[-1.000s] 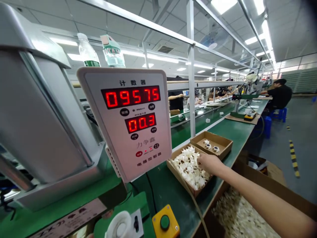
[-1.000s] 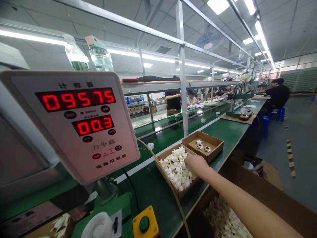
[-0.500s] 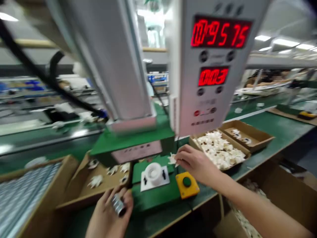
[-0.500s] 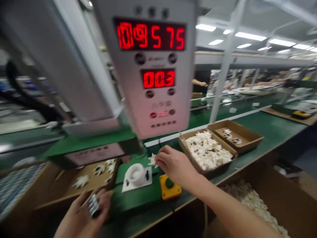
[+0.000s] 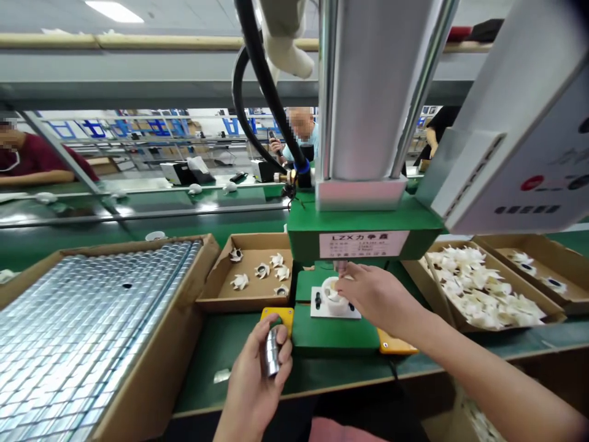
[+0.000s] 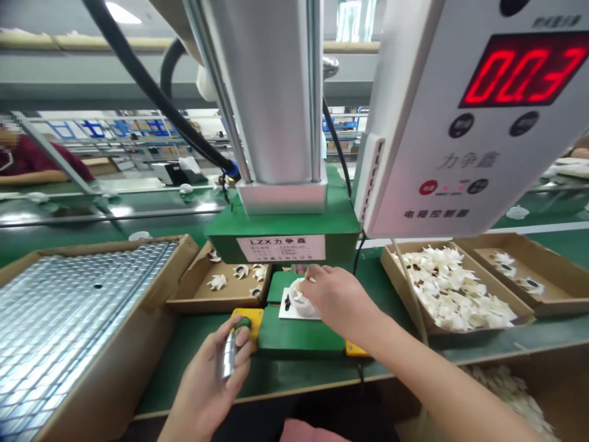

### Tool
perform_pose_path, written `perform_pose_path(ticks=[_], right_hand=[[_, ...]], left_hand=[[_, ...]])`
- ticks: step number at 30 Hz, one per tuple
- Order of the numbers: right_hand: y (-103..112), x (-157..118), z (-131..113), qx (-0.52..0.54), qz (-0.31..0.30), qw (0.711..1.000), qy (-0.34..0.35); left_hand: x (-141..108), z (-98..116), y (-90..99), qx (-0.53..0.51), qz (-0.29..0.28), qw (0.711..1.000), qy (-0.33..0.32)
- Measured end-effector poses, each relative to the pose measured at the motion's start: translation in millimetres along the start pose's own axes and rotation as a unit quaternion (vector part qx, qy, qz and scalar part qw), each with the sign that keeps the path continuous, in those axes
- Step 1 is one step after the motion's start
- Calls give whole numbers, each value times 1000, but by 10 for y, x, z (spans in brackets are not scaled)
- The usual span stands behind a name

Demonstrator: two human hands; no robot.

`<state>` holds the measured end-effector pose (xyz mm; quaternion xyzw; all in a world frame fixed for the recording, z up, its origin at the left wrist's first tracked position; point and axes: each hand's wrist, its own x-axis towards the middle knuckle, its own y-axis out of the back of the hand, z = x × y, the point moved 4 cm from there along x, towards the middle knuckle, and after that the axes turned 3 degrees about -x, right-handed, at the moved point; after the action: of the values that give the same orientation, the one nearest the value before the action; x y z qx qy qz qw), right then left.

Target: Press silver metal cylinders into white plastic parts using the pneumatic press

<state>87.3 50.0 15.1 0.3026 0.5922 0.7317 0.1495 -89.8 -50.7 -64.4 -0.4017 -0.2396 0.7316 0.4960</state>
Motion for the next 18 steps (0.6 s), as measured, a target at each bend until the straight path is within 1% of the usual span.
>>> perform_pose_path(ticks=[3,5,7,8,10,12,13,14,16,17,18], right_hand=[[-36,0,-22,1,-24,1000,8],[-54,-42,-23,6,-30,1000,2],[-72,-135,8,32,-22,999,-27],[-87,-205,40,54,-12,997,-51],[-135,-397,135,106,14,988,-108],[-215,-639,247,146,23,976,-159],[-261,-766,300,156,17,971,-179],[-306,-890,348,162,7,968,-193],[-379,-1107,417,161,-15,964,-211],[-404,-1193,434,155,-21,964,-215],[-423,-1260,438,146,-23,965,-215]], left_hand=[[-30,-8,-15,29,11,999,-17],[-47,-35,-25,58,2,998,-14],[-49,-56,-13,117,-3,993,-18],[-42,-56,9,160,3,987,-28],[-15,-22,79,259,32,963,-60],[18,60,158,363,64,924,-103],[29,118,188,419,76,895,-133],[33,182,206,477,84,859,-169],[13,295,202,592,93,765,-238],[-8,329,186,637,94,719,-260],[-32,348,167,666,95,689,-269]])
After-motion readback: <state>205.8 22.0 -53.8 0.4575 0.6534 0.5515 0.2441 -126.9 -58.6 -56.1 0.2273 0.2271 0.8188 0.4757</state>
